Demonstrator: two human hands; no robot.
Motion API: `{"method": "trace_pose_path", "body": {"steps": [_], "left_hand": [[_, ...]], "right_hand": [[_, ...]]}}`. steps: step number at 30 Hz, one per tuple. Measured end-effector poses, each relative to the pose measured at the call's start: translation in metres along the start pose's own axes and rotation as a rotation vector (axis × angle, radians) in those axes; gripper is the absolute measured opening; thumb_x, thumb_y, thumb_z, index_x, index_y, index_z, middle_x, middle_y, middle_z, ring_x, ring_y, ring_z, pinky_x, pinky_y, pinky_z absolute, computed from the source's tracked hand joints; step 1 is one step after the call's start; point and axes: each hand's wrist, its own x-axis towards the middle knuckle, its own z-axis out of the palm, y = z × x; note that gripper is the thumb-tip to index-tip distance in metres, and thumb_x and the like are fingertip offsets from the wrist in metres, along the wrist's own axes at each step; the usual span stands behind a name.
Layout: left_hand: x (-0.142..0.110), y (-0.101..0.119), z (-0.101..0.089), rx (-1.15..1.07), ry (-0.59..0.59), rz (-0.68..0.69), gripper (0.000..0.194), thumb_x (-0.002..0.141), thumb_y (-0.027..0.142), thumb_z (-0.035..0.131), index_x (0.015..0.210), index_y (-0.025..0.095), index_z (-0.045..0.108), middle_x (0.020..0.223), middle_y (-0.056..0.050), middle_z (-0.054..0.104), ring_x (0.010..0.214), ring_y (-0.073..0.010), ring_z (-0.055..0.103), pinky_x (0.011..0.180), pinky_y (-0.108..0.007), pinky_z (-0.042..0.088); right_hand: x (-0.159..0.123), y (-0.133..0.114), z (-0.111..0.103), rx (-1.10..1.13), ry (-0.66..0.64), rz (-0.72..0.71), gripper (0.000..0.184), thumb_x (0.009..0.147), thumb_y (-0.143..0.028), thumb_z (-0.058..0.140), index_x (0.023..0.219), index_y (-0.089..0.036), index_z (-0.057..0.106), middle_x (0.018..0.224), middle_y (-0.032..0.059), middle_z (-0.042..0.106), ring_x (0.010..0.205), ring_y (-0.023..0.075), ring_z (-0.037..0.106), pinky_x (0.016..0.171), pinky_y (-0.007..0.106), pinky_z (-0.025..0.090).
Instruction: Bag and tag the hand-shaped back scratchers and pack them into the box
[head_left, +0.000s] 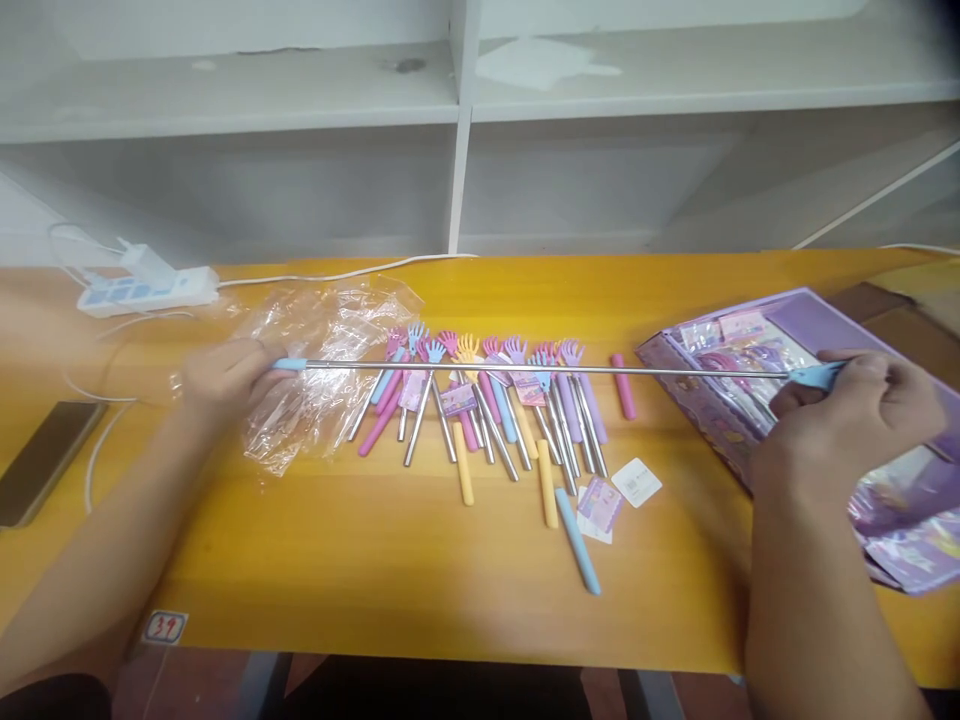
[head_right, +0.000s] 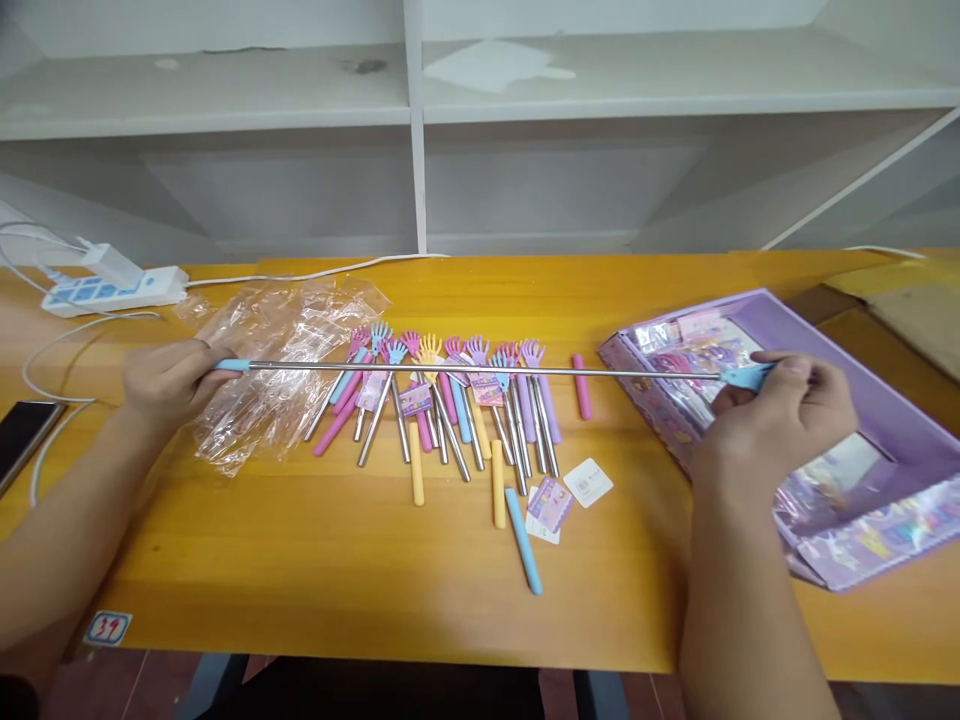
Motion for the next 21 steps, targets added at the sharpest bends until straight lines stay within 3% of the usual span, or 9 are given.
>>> {"method": "trace_pose_path", "body": {"steps": [3,5,8,12,16,19,21], "left_hand": [[-0.001,0.005,-0.002,-0.065,0.048,-0.012,0.043,0.108,0.061,0.052,0.094,0.025,0.072,0.068,0.001,0.073,0.067,-0.0137,0.065,0.06,-0.024,0.047],[0.002,0.016,-0.003,-0.119,0.027,0.015,0.038,0.108,0.057,0.056,0.095,0.026,0.073,0.07,0.001,0.074,0.068,-0.0136,0.067,0.061,-0.024,0.048],[0.007,0.04,-0.002,-0.169,0.027,0.093,0.034,0.105,0.053,0.062,0.092,0.025,0.075,0.059,0.002,0.068,0.054,-0.0132,0.06,0.054,-0.026,0.043],[0.011,0.064,-0.002,-0.192,0.068,0.083,0.024,0.101,0.043,0.069,0.085,0.025,0.072,0.062,0.002,0.07,0.053,-0.013,0.063,0.051,-0.025,0.042],[0.008,0.067,-0.006,-0.187,0.128,0.084,0.017,0.096,0.038,0.076,0.087,0.025,0.071,0.059,0.004,0.067,0.051,-0.0128,0.059,0.051,-0.026,0.041],[0.005,0.067,-0.008,-0.196,0.107,0.064,0.015,0.095,0.037,0.078,0.089,0.025,0.072,0.06,0.004,0.067,0.052,-0.0131,0.06,0.052,-0.026,0.041],[0.004,0.07,-0.008,-0.223,0.101,0.066,0.013,0.094,0.036,0.079,0.091,0.025,0.073,0.061,0.004,0.067,0.053,-0.0127,0.06,0.053,-0.026,0.042]], "right_hand": [[-0.005,0.008,0.002,0.018,0.012,-0.004,0.021,0.09,-0.018,0.056,0.07,-0.022,0.058,0.059,-0.0053,0.037,0.042,0.0088,0.034,0.041,0.027,0.024],[-0.012,0.011,0.004,-0.035,0.006,-0.032,0.019,0.089,-0.027,0.059,0.071,-0.021,0.062,0.06,-0.0028,0.044,0.043,0.0102,0.039,0.04,0.027,0.029],[-0.032,0.009,0.009,-0.09,-0.15,-0.086,0.02,0.083,-0.037,0.062,0.079,-0.019,0.069,0.071,0.0027,0.059,0.054,0.0126,0.049,0.046,0.027,0.041],[-0.054,-0.002,0.015,0.071,-0.177,0.005,0.021,0.074,-0.039,0.071,0.082,-0.02,0.068,0.082,0.0047,0.063,0.062,0.0145,0.053,0.051,0.031,0.05],[-0.056,-0.009,0.015,0.111,-0.164,0.077,0.021,0.072,-0.038,0.074,0.081,-0.02,0.067,0.087,0.0069,0.065,0.064,0.0154,0.055,0.053,0.032,0.051],[-0.056,-0.009,0.013,0.1,-0.178,0.084,0.02,0.074,-0.037,0.072,0.082,-0.019,0.067,0.079,0.0033,0.06,0.061,0.0146,0.053,0.053,0.031,0.048],[-0.06,-0.007,0.012,0.063,-0.26,0.037,0.017,0.081,-0.036,0.068,0.087,-0.019,0.067,0.07,-0.0013,0.052,0.055,0.0128,0.047,0.049,0.028,0.041]]}}
